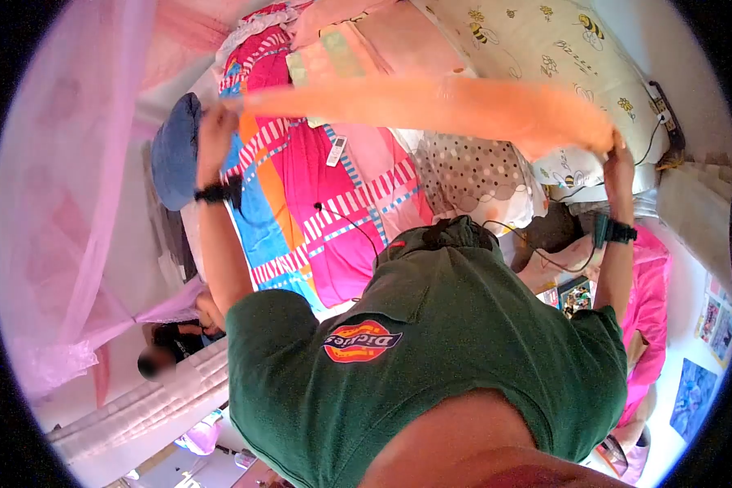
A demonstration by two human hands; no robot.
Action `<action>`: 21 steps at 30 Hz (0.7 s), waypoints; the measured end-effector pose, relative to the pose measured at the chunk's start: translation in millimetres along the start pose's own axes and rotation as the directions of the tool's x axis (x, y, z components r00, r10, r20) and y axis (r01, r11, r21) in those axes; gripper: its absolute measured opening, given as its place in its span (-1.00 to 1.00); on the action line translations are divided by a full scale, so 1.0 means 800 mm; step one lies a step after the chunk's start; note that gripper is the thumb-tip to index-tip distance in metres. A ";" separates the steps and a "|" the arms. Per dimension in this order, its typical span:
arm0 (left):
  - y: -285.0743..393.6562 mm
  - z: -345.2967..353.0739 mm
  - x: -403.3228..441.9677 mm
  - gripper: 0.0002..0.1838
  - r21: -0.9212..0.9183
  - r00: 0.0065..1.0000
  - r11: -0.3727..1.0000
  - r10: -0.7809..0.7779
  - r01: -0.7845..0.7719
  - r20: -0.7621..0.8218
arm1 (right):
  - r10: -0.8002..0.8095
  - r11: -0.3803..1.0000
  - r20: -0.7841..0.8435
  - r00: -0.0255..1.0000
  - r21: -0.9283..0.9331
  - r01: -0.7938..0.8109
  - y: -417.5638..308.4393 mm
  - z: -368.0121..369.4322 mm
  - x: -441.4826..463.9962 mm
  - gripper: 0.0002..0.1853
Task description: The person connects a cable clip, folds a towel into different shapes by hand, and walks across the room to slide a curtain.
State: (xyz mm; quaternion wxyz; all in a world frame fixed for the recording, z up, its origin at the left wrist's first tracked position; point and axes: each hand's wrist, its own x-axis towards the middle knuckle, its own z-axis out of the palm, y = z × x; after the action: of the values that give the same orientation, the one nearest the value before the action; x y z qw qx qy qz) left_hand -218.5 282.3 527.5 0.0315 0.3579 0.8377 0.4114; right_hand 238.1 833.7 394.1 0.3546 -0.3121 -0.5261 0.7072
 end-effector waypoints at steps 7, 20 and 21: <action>-0.170 0.121 -0.269 -0.95 -0.458 0.663 0.485 -0.470 0.745 0.582 | 0.454 0.860 0.401 0.796 -0.430 -0.274 0.121 -0.023 -0.118 -0.74; -0.196 0.062 -0.093 -0.86 0.279 0.976 0.936 -0.206 0.216 -0.066 | 0.019 0.617 0.569 0.822 -0.654 0.438 0.082 0.168 0.140 -0.75; -0.125 0.024 -0.069 -0.89 0.223 0.968 0.945 -0.211 0.237 -0.135 | -0.219 0.506 0.608 0.763 -0.598 0.621 0.046 0.187 0.169 -0.73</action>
State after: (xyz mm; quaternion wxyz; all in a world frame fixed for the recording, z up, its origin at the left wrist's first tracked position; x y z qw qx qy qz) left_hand -228.3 220.0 430.1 -0.0106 0.2384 0.9166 0.3208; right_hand 34.8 860.5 386.7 0.2166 -0.1143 -0.9044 0.3494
